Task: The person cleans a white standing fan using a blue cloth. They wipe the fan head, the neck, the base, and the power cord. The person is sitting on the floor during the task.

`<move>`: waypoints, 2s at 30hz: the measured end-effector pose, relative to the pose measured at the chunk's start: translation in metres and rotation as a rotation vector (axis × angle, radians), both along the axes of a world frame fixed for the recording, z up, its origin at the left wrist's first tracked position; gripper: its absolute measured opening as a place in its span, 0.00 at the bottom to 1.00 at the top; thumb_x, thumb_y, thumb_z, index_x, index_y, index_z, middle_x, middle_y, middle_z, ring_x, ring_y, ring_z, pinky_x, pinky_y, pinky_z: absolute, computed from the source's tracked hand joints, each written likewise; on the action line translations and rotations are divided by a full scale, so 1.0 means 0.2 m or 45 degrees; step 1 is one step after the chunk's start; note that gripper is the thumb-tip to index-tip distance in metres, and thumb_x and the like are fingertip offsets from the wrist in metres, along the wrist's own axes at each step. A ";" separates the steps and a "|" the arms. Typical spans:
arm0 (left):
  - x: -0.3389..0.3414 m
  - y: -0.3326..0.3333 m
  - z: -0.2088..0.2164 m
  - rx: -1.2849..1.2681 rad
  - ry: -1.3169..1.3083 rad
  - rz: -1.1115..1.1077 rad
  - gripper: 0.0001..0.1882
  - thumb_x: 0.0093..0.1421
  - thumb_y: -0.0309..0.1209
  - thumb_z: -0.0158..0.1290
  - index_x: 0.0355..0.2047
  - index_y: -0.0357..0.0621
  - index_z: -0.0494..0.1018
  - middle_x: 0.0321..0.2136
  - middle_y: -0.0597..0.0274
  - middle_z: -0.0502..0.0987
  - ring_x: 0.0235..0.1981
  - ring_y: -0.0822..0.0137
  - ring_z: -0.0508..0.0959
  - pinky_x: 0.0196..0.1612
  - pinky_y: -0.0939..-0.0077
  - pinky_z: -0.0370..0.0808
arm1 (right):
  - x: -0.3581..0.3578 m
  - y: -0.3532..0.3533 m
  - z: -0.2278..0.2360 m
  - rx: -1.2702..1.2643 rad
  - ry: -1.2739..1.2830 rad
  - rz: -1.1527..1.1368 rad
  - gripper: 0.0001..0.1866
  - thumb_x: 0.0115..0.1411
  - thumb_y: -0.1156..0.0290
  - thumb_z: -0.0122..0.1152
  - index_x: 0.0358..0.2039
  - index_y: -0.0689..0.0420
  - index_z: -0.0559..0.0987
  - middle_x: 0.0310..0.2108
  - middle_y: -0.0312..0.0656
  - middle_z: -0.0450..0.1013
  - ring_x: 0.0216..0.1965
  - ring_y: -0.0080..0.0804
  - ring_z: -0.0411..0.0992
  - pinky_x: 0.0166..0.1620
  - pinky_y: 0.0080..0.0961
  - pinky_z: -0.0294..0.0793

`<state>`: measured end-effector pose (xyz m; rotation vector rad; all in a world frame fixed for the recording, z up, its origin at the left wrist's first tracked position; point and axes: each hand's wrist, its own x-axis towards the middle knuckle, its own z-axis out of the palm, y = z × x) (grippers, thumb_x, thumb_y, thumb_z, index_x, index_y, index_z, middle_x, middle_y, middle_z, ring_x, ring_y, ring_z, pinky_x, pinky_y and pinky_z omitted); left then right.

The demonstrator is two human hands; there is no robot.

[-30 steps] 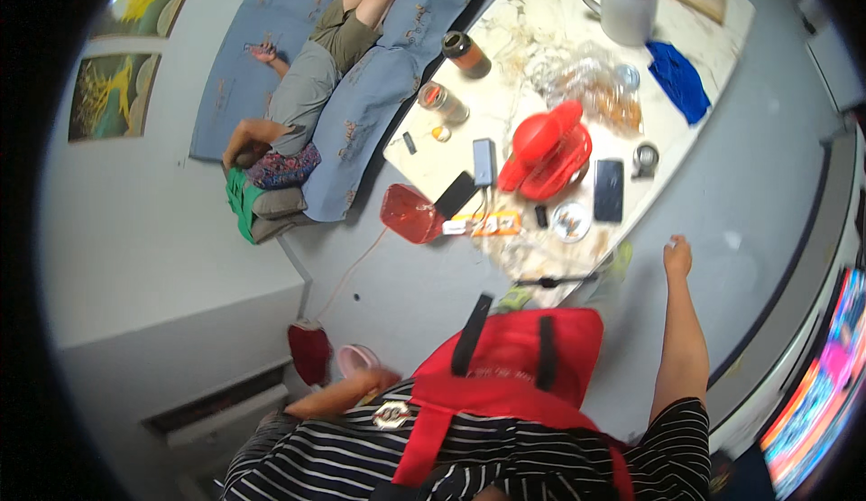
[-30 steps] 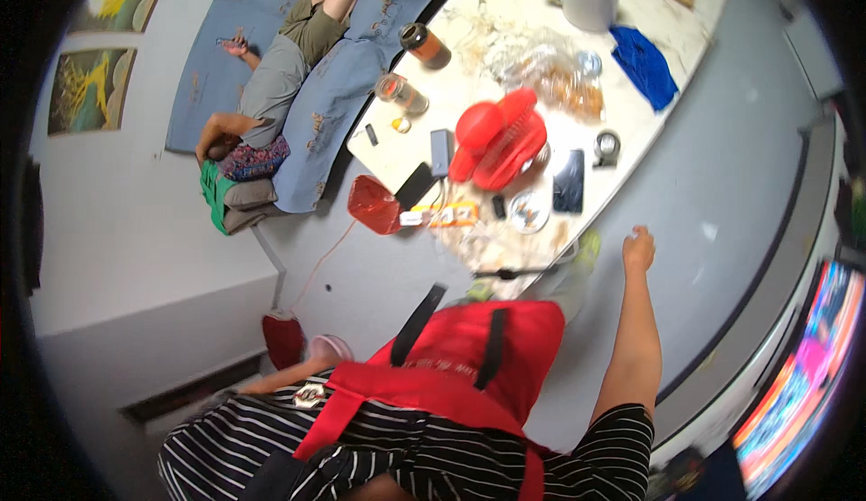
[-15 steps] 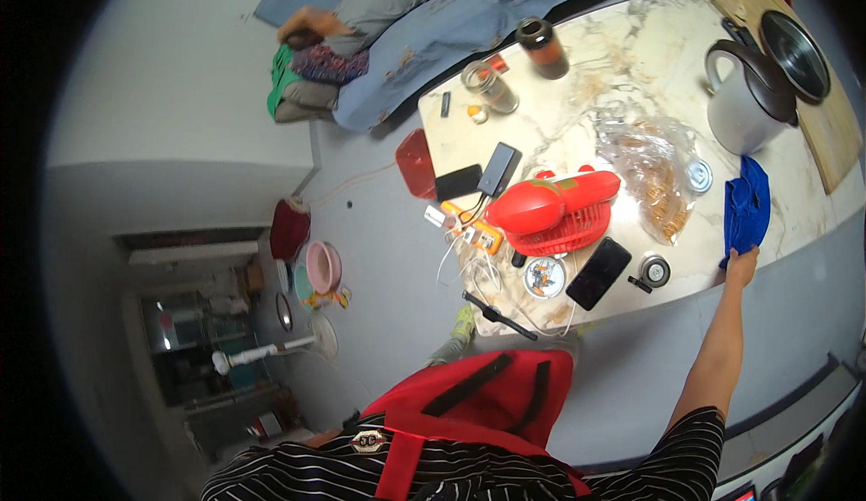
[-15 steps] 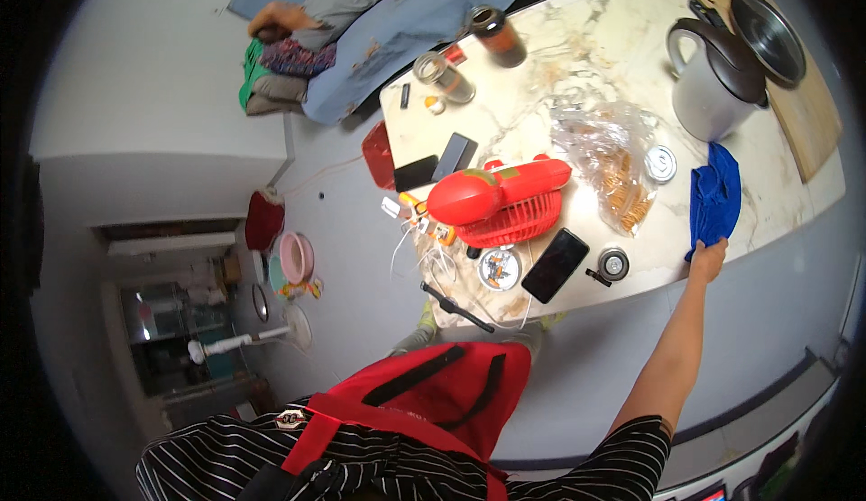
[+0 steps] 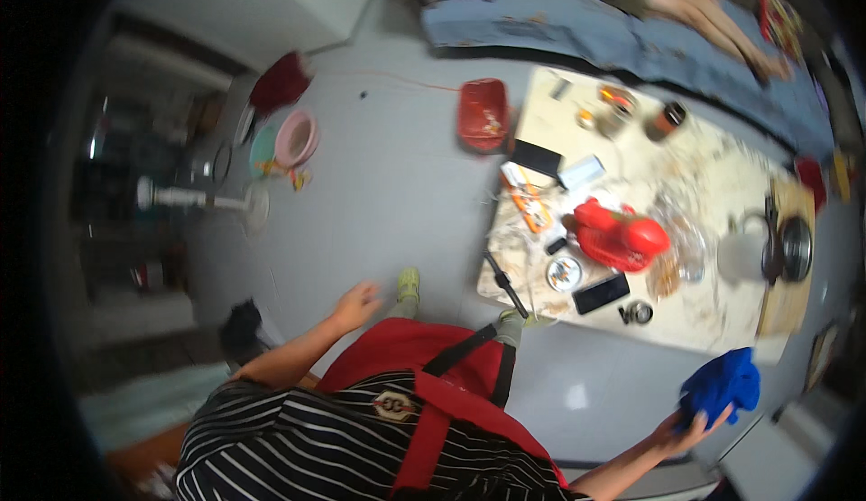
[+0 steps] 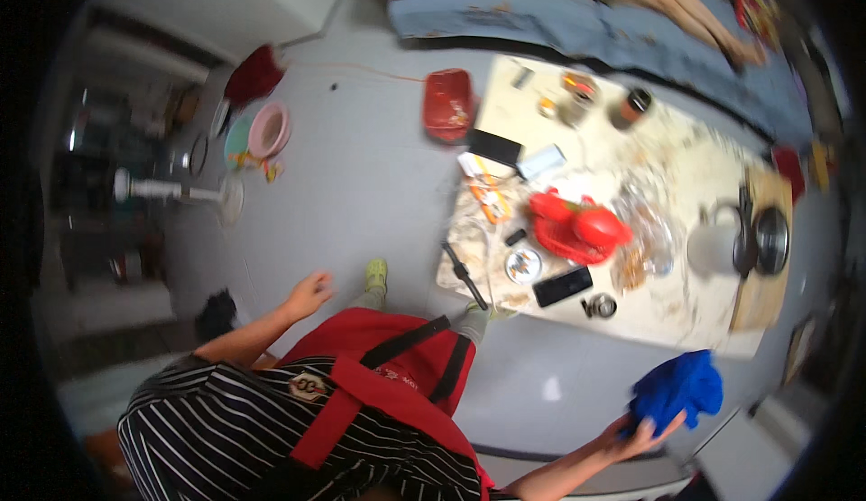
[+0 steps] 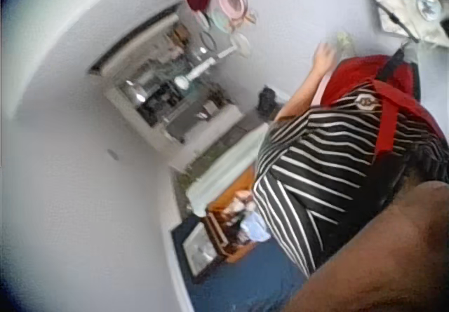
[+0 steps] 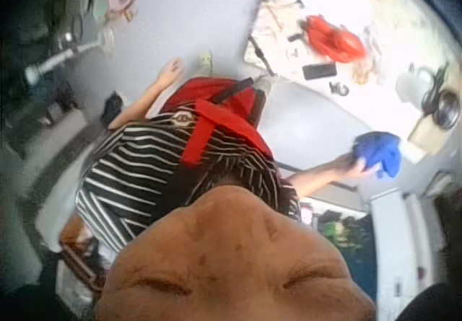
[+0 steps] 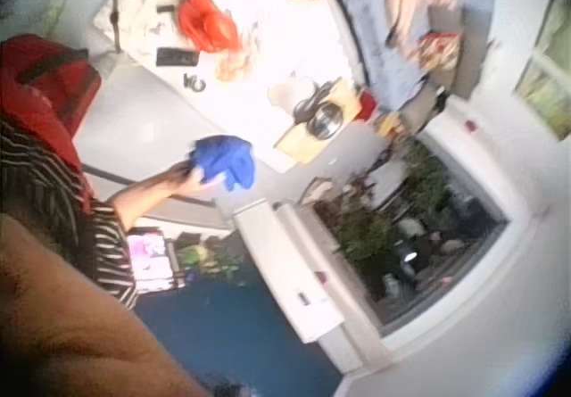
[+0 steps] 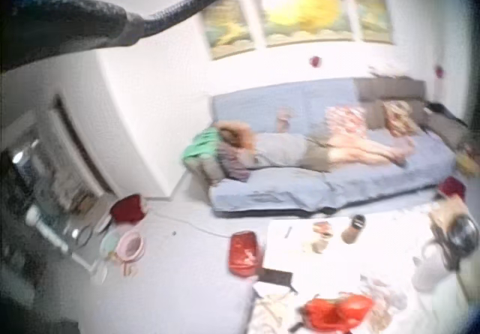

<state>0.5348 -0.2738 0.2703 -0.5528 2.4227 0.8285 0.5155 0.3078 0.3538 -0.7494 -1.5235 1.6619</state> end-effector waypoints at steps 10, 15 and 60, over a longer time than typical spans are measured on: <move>-0.24 -0.46 0.61 2.264 0.188 0.442 0.26 0.62 0.39 0.45 0.58 0.42 0.55 0.56 0.54 0.58 0.57 0.60 0.60 0.57 0.65 0.60 | -0.16 -2.42 0.46 -0.517 -0.371 1.289 0.25 0.34 0.59 0.64 0.30 0.57 0.64 0.25 0.36 0.64 0.26 0.23 0.64 0.28 0.21 0.65; -0.04 -1.30 0.73 2.206 0.566 0.865 0.24 0.61 0.41 0.47 0.51 0.36 0.63 0.47 0.55 0.69 0.48 0.65 0.69 0.52 0.68 0.67 | -0.32 -3.21 0.29 -0.571 -0.469 1.550 0.25 0.44 0.59 0.61 0.40 0.59 0.67 0.32 0.37 0.66 0.34 0.27 0.67 0.39 0.23 0.68; 1.11 -6.65 0.19 -0.175 1.053 1.509 0.23 0.57 0.35 0.52 0.50 0.37 0.64 0.46 0.52 0.70 0.48 0.61 0.70 0.50 0.71 0.67 | 0.07 -8.35 -0.27 -1.303 -1.598 2.259 0.30 0.55 0.46 0.54 0.51 0.55 0.69 0.43 0.42 0.71 0.43 0.38 0.70 0.47 0.32 0.70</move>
